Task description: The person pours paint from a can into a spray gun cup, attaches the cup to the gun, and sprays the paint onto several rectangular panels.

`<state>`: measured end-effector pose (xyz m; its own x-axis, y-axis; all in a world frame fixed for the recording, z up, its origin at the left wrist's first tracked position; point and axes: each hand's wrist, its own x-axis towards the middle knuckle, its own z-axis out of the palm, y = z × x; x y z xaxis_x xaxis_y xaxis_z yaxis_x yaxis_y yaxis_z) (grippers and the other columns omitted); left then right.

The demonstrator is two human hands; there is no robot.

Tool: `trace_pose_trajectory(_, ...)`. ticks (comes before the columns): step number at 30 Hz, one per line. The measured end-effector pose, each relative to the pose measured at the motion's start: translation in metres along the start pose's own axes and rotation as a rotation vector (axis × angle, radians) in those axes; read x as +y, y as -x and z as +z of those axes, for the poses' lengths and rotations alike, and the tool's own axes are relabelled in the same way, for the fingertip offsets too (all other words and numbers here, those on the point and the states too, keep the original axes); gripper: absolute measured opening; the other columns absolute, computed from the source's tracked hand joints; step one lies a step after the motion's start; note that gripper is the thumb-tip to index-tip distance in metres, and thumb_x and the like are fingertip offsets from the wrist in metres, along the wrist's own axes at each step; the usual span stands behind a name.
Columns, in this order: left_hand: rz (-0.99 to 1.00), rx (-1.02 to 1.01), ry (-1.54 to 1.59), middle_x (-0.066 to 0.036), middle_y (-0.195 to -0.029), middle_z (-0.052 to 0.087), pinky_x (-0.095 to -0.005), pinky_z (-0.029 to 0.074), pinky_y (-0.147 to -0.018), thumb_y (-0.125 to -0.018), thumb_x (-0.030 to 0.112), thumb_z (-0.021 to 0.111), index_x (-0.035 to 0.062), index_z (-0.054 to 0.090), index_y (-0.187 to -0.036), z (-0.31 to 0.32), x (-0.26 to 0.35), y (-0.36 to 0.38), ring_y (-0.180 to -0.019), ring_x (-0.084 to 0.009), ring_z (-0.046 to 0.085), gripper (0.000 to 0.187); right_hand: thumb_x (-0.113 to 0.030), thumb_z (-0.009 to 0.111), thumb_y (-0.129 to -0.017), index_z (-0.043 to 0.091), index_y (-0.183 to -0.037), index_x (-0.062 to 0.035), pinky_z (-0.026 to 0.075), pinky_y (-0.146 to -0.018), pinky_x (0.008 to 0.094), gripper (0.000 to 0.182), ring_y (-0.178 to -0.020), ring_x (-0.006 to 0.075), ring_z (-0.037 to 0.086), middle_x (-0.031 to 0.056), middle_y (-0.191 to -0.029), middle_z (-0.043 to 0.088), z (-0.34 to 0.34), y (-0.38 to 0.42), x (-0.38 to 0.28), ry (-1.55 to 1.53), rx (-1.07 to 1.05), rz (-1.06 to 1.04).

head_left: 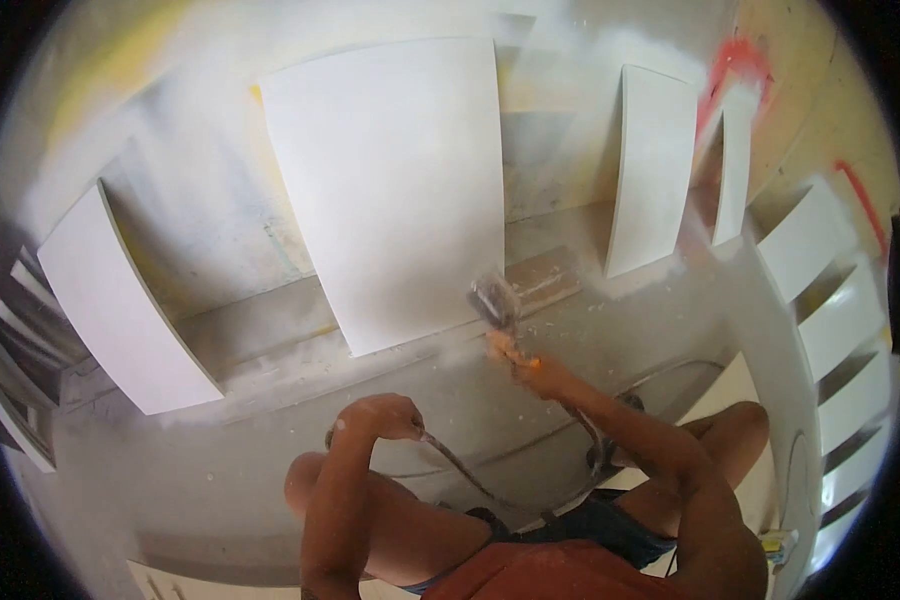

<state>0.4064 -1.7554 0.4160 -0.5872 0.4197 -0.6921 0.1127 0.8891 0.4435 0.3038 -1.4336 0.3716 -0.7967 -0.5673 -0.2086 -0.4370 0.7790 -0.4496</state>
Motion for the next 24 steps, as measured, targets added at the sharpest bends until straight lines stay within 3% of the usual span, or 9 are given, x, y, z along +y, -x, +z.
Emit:
trace_pose_trajectory(1, -0.001, -0.001, 0.001, -0.012, -0.115, 0.070, -0.0455, 0.048, -0.095, -0.089, 0.039, 0.063, 0.0145, 0.071, -0.117, 0.001, 0.000, -0.001, -0.108, -0.0343, 0.064, 0.038, -0.047, 0.066, -0.089, 0.058, -0.119, 0.0018, 0.052, -0.073, 0.0447, 0.058, -0.084, 0.0332, 0.066, 0.0220, -0.098, 0.066, 0.011, -0.008, 0.016, 0.491, 0.228, -0.488)
trace_pose_trajectory(3, -0.044, -0.005, -0.004, -0.012, -0.117, 0.069, -0.0459, 0.048, -0.096, -0.090, 0.040, 0.062, 0.0140, 0.070, -0.117, 0.003, -0.001, 0.002, -0.110, -0.0345, 0.063, 0.039, -0.044, 0.063, -0.092, 0.061, -0.112, 0.0023, 0.051, -0.071, 0.0442, 0.051, -0.082, 0.0324, 0.066, 0.0209, -0.091, 0.066, -0.019, -0.042, -0.005, -0.251, 0.299, 0.116)
trace_pose_trajectory(7, -0.145, 0.035, 0.053, -0.013, -0.115, 0.069, -0.0436, 0.049, -0.092, -0.088, 0.043, 0.064, 0.0144, 0.071, -0.116, -0.004, 0.008, 0.019, -0.109, -0.0333, 0.063, 0.041, -0.033, 0.064, -0.096, 0.061, -0.095, 0.0026, 0.047, -0.064, 0.0357, 0.036, -0.071, 0.0176, 0.057, 0.0071, -0.075, 0.060, -0.137, -0.063, -0.107, -0.602, 0.648, -0.158)
trace_pose_trajectory(13, -0.173, 0.120, 0.098, -0.014, -0.118, 0.068, -0.0469, 0.047, -0.097, -0.092, 0.044, 0.061, 0.0140, 0.069, -0.119, -0.008, 0.003, 0.029, -0.111, -0.0362, 0.062, 0.041, -0.032, 0.065, -0.096, 0.061, -0.091, 0.0004, 0.042, -0.060, 0.0277, 0.033, -0.069, 0.0086, 0.049, -0.0029, -0.070, 0.049, -0.162, -0.064, -0.126, -0.858, 0.642, -0.158)
trace_pose_trajectory(15, -0.198, 0.123, 0.072, -0.015, -0.117, 0.068, -0.0470, 0.047, -0.096, -0.092, 0.044, 0.061, 0.0130, 0.070, -0.117, -0.011, 0.005, 0.032, -0.111, -0.0359, 0.062, 0.041, -0.032, 0.065, -0.096, 0.062, -0.098, 0.0008, 0.047, -0.063, 0.0299, 0.033, -0.068, 0.0141, 0.054, 0.0026, -0.074, 0.055, -0.131, -0.048, -0.111, -0.752, 0.595, -0.153)
trace_pose_trajectory(17, -0.177, 0.108, 0.061, -0.015, -0.115, 0.069, -0.0468, 0.048, -0.095, -0.091, 0.045, 0.063, 0.0123, 0.071, -0.115, -0.005, -0.004, 0.023, -0.109, -0.0356, 0.063, 0.041, -0.029, 0.066, -0.094, 0.063, -0.110, -0.0019, 0.052, -0.069, 0.0367, 0.031, -0.070, 0.0235, 0.062, 0.0119, -0.084, 0.063, -0.040, -0.071, -0.017, 0.092, 0.818, -0.559)
trace_pose_trajectory(19, -0.158, 0.092, 0.050, -0.015, -0.113, 0.070, -0.0466, 0.048, -0.094, -0.090, 0.045, 0.064, 0.0117, 0.072, -0.113, -0.003, -0.008, 0.019, -0.108, -0.0352, 0.063, 0.042, -0.030, 0.066, -0.093, 0.062, -0.119, -0.0055, 0.053, -0.081, 0.0435, 0.036, -0.086, 0.0323, 0.066, 0.0225, -0.100, 0.065, -0.023, -0.023, -0.025, 0.224, 0.470, -0.512)
trace_pose_trajectory(21, -0.136, 0.044, -0.013, -0.014, -0.109, 0.071, -0.0461, 0.050, -0.092, -0.088, 0.046, 0.066, 0.0119, 0.073, -0.109, -0.004, -0.006, 0.015, -0.104, -0.0345, 0.065, 0.041, -0.028, 0.059, -0.097, 0.060, -0.124, -0.0066, 0.049, -0.089, 0.0410, 0.035, -0.104, 0.0312, 0.061, 0.0200, -0.112, 0.063, 0.031, -0.004, -0.003, -0.254, 0.141, -0.006)
trace_pose_trajectory(24, -0.124, 0.047, -0.022, -0.013, -0.106, 0.072, -0.0457, 0.050, -0.091, -0.086, 0.047, 0.068, 0.0130, 0.074, -0.109, -0.009, 0.003, 0.018, -0.102, -0.0343, 0.066, 0.042, -0.026, 0.059, -0.097, 0.060, -0.123, -0.0054, 0.050, -0.086, 0.0406, 0.034, -0.095, 0.0327, 0.064, 0.0215, -0.108, 0.065, 0.000, 0.016, -0.049, -0.446, -0.223, 0.434)
